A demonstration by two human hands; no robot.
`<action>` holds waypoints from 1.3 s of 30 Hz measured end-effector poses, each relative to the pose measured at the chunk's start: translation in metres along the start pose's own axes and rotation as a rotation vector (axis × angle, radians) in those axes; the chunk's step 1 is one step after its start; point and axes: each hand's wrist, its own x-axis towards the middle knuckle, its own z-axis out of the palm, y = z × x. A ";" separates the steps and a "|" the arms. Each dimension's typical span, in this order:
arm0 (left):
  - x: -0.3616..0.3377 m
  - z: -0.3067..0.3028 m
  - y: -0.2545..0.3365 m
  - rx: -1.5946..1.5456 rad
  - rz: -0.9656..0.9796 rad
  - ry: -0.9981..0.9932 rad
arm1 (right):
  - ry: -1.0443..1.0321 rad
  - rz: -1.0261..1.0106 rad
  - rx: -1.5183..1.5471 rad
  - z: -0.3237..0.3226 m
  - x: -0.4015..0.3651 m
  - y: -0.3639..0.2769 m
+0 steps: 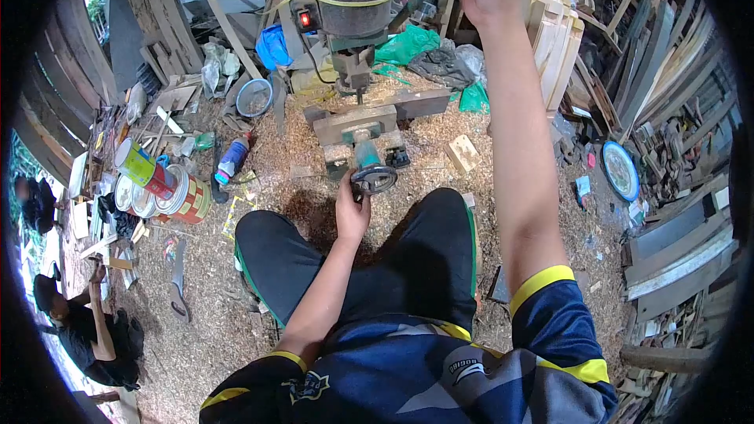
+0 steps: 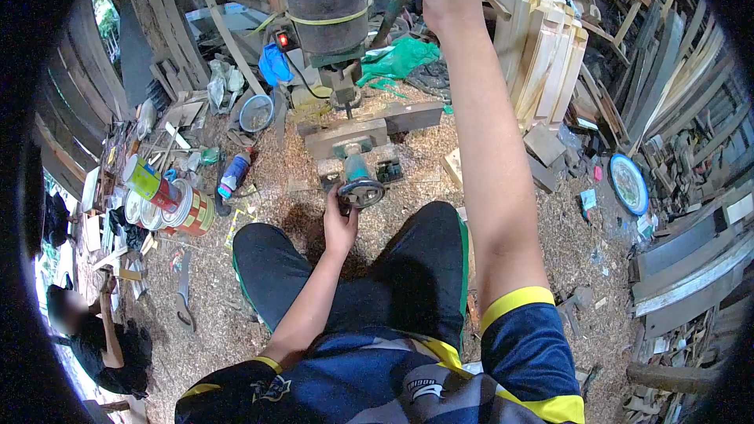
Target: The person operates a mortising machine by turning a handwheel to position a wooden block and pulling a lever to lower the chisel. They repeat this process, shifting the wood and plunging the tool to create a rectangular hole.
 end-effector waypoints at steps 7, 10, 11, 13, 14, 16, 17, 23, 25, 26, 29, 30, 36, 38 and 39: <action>0.000 -0.004 -0.011 0.003 0.024 -0.011 | 0.024 0.031 0.038 -0.001 0.001 0.001; -0.001 -0.004 -0.010 0.025 -0.039 -0.025 | 0.019 0.023 0.035 -0.001 0.000 0.002; -0.001 -0.005 -0.013 0.024 -0.039 -0.025 | 0.021 0.029 0.031 -0.002 0.000 0.002; 0.001 -0.009 -0.018 -0.073 -0.038 -0.069 | 0.023 0.037 0.026 -0.003 0.000 0.001; 0.001 -0.009 -0.019 -0.072 -0.038 -0.069 | 0.020 0.030 0.025 -0.003 0.001 0.001; 0.001 -0.009 -0.020 -0.068 -0.068 -0.084 | 0.016 0.025 0.028 -0.004 0.002 0.003; 0.000 -0.009 -0.019 -0.066 -0.069 -0.083 | -0.020 0.037 0.065 -0.007 0.004 0.003; 0.000 -0.005 -0.022 -0.291 -0.018 -0.059 | -0.164 0.189 -0.009 -0.009 0.042 -0.024; 0.009 -0.013 -0.012 -0.127 0.103 0.006 | -0.169 0.210 -0.042 -0.010 0.048 -0.027; 0.015 -0.014 -0.011 -0.132 0.105 0.004 | -0.216 0.230 -0.018 -0.012 0.046 -0.027; 0.040 -0.015 0.009 -0.042 0.092 0.107 | -0.140 0.169 -0.013 0.002 0.026 -0.026; 0.046 -0.012 0.014 -0.041 0.090 0.104 | -0.138 0.172 -0.013 -0.004 0.016 -0.025; 0.078 0.012 0.011 0.009 -0.039 -0.042 | -0.140 0.005 0.160 -0.016 -0.066 -0.027; 0.079 0.012 0.005 0.015 0.010 -0.018 | -0.115 -0.057 0.150 -0.023 -0.112 -0.021; 0.079 0.013 0.000 0.023 0.066 -0.025 | -0.129 -0.088 0.151 -0.031 -0.137 -0.019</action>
